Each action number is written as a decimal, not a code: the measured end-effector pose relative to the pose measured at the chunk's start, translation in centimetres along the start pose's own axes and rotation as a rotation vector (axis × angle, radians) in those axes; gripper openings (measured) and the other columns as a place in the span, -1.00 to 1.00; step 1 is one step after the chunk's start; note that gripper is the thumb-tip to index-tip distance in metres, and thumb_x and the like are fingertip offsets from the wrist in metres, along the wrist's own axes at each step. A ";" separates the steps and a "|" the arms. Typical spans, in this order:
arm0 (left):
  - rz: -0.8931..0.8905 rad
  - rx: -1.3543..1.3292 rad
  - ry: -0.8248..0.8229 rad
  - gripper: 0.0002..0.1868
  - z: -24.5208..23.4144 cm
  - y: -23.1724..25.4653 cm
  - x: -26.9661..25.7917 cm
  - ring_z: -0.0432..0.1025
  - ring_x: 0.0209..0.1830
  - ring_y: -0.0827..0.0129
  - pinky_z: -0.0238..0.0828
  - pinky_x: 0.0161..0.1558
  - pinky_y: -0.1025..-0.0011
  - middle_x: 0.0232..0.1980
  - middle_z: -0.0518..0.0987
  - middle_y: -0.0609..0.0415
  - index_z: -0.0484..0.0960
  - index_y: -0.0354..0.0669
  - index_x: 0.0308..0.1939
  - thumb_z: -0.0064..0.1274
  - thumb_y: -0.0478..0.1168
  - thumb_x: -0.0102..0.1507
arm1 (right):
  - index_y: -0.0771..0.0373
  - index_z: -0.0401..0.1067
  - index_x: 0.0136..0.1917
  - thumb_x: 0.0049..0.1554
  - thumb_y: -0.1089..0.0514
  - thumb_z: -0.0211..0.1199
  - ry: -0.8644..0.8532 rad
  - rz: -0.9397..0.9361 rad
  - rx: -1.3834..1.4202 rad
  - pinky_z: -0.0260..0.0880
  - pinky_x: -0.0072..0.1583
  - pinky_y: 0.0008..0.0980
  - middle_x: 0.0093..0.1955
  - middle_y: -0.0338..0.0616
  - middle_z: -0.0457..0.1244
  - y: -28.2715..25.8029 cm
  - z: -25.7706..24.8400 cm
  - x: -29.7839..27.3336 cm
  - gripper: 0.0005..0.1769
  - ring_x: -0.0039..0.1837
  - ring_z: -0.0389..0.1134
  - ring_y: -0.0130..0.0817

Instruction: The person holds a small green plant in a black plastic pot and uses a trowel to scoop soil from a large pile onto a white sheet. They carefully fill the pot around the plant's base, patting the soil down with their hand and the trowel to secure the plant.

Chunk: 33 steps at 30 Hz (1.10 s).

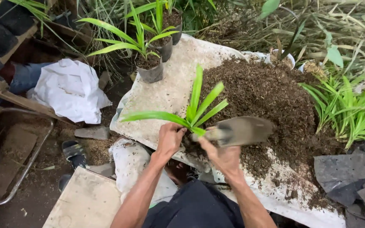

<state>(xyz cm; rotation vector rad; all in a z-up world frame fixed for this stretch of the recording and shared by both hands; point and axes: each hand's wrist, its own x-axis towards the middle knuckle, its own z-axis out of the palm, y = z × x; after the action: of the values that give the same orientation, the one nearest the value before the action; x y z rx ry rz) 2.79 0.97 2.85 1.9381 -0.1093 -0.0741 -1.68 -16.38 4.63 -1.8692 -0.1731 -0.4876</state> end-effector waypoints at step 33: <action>0.036 0.175 0.062 -0.79 2.6 -4.6 1.1 0.47 -0.51 0.03 0.41 -0.44 0.22 -0.53 0.53 -0.09 0.61 -0.22 -0.47 0.07 -0.23 0.25 | 0.35 0.52 -0.19 -0.17 0.16 0.69 0.099 -0.051 -0.137 0.46 0.12 -0.23 -0.29 -0.12 0.37 2.3 0.6 -0.9 -0.60 -0.19 0.42 -0.36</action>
<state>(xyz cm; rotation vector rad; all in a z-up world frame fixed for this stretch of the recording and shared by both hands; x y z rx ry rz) 3.81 0.11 -2.35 2.1100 -0.1130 0.0199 -1.54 -16.47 2.08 -1.9726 -0.1244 -0.6392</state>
